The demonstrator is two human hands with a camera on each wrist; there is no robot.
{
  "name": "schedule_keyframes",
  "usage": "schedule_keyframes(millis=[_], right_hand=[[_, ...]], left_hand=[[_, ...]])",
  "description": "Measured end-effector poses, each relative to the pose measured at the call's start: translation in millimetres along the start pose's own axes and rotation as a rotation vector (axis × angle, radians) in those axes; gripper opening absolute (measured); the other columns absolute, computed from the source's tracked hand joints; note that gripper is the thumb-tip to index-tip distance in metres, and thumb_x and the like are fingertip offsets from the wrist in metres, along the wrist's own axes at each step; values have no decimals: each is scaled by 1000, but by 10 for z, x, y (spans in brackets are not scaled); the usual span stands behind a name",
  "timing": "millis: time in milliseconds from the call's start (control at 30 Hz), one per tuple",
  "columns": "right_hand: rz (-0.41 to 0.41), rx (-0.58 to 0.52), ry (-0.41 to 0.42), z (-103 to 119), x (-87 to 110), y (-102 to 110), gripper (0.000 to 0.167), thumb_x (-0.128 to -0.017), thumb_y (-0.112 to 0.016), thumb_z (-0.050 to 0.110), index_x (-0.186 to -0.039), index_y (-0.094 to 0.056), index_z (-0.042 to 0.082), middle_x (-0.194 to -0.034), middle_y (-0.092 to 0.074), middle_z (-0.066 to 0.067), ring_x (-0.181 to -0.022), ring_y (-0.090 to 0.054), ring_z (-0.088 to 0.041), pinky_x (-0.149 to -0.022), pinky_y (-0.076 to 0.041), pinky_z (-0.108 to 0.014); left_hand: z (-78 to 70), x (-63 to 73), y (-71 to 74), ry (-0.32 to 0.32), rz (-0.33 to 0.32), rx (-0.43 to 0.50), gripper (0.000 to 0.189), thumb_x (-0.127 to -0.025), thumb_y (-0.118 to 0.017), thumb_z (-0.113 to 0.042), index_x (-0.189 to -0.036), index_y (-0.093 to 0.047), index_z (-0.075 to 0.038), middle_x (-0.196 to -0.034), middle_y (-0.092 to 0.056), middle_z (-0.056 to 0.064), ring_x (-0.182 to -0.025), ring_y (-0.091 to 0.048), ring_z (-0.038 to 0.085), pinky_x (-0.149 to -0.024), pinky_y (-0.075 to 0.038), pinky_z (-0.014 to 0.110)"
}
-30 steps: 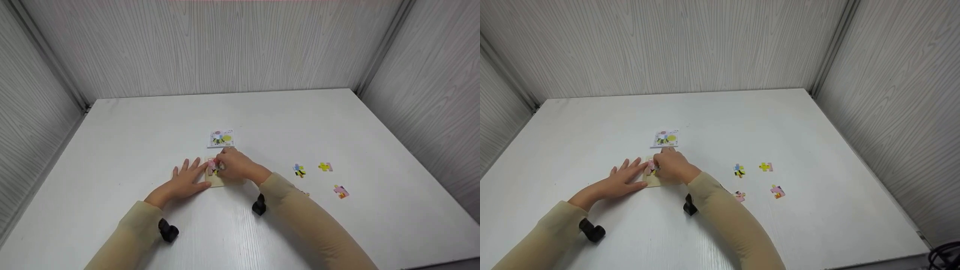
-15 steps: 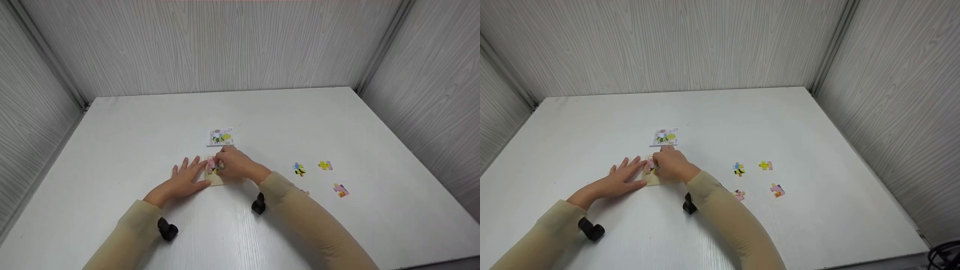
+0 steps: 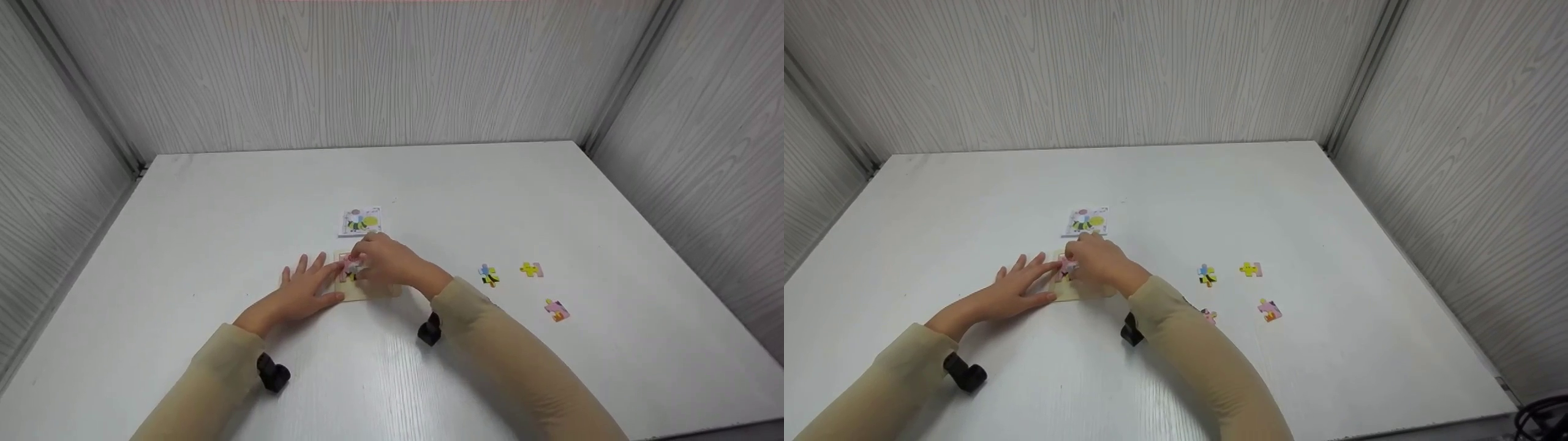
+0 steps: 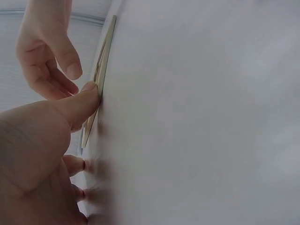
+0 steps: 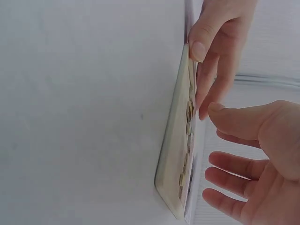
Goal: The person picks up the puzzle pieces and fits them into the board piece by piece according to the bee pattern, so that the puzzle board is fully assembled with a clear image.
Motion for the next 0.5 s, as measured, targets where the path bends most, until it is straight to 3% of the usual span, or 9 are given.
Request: schedule_keyframes(millis=[300,500], right_hand=[[-45,-65,59,-61,188,119,34,-87,-67,21,-117,-62,7,-121,-56,-6,-117,-46,-21,-99,-38,-35],[-71,-92,53,-166,290,135,33,-87,-67,23,-116,-62,8,-120,-55,-5,-115,-47,-19,-98,-38,-34]], left_hand=[[34,7,7,-27,-20,-14,64,-92,-52,-45,-146,-30,-20,-151,-8,25,-135,6,49,-99,4,69],[36,-7,-20,-16,-7,-28,64,-92,-51,-46,-147,-30,-20,-152,-6,23,-135,7,47,-100,5,67]])
Point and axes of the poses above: each hand's wrist, its own x-axis away from the middle knuckle, its own y-axis out of the back of the hand, z = x × y, the point moved 4 cm from there along -x, towards the middle knuckle
